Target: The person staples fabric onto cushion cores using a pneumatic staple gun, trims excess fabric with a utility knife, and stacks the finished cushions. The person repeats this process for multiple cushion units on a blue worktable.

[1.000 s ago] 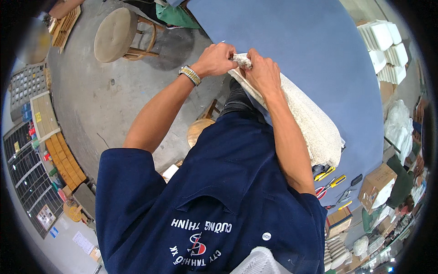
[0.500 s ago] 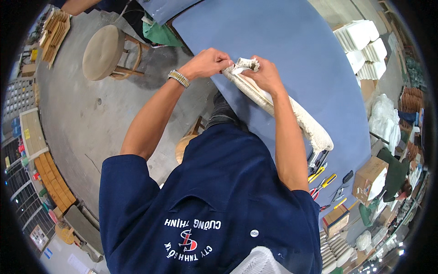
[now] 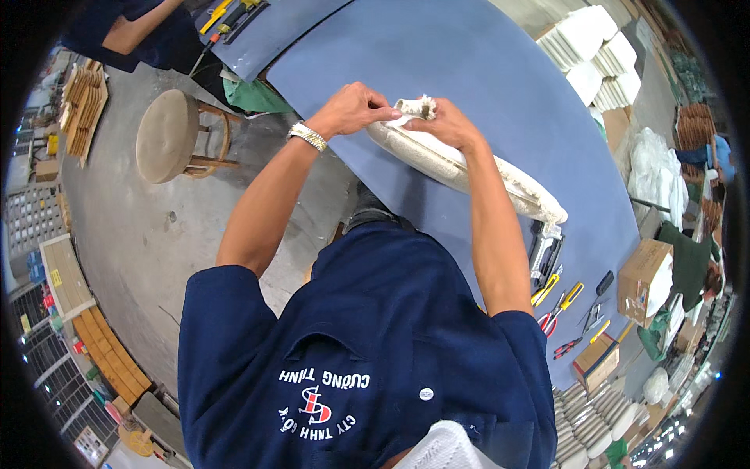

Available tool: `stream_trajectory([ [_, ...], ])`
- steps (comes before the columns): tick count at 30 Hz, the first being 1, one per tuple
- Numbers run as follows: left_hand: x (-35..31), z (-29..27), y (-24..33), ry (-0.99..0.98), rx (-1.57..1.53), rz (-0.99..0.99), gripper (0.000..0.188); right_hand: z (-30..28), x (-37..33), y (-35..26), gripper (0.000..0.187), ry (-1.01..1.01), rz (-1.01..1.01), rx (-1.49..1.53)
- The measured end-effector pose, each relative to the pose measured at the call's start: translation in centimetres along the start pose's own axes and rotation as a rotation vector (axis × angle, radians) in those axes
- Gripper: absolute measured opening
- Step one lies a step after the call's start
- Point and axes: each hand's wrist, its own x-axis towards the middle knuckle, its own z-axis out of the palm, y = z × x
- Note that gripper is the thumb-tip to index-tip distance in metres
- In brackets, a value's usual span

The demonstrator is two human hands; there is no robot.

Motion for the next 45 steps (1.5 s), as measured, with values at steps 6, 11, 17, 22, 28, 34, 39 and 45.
stream_trajectory([
  [6,2.0,1.5,-4.0,-0.015,-0.282,-0.019,0.034,0.1,-0.7,0.0,0.025,-0.012,-0.004,-0.002],
  [11,1.4,2.5,-4.1,0.044,-0.392,-0.094,0.036,0.1,-0.9,0.0,0.022,0.003,0.019,0.048],
  [17,0.9,3.3,-4.6,0.110,-0.413,-0.124,0.041,0.2,-0.9,-1.0,0.024,0.029,0.119,-0.067],
  [22,-0.1,4.5,-3.5,0.200,-0.606,-0.081,0.042,-0.3,-0.6,0.5,0.027,0.038,0.093,-0.039],
  [28,-0.1,5.4,-4.0,0.256,-0.679,-0.123,0.041,0.2,-0.6,0.4,0.029,0.028,0.020,-0.001],
  [34,-2.0,4.2,-2.6,0.290,-0.190,-0.106,0.048,1.3,-1.3,0.1,0.035,0.084,-0.046,-0.098],
  [39,-4.8,3.7,-0.1,0.177,0.074,-0.062,0.054,2.7,-1.8,-2.1,0.038,0.157,-0.112,-0.221],
  [45,-5.9,5.3,-0.7,0.208,0.049,-0.200,0.044,5.8,-5.1,-1.8,0.032,0.217,-0.187,-0.276],
])
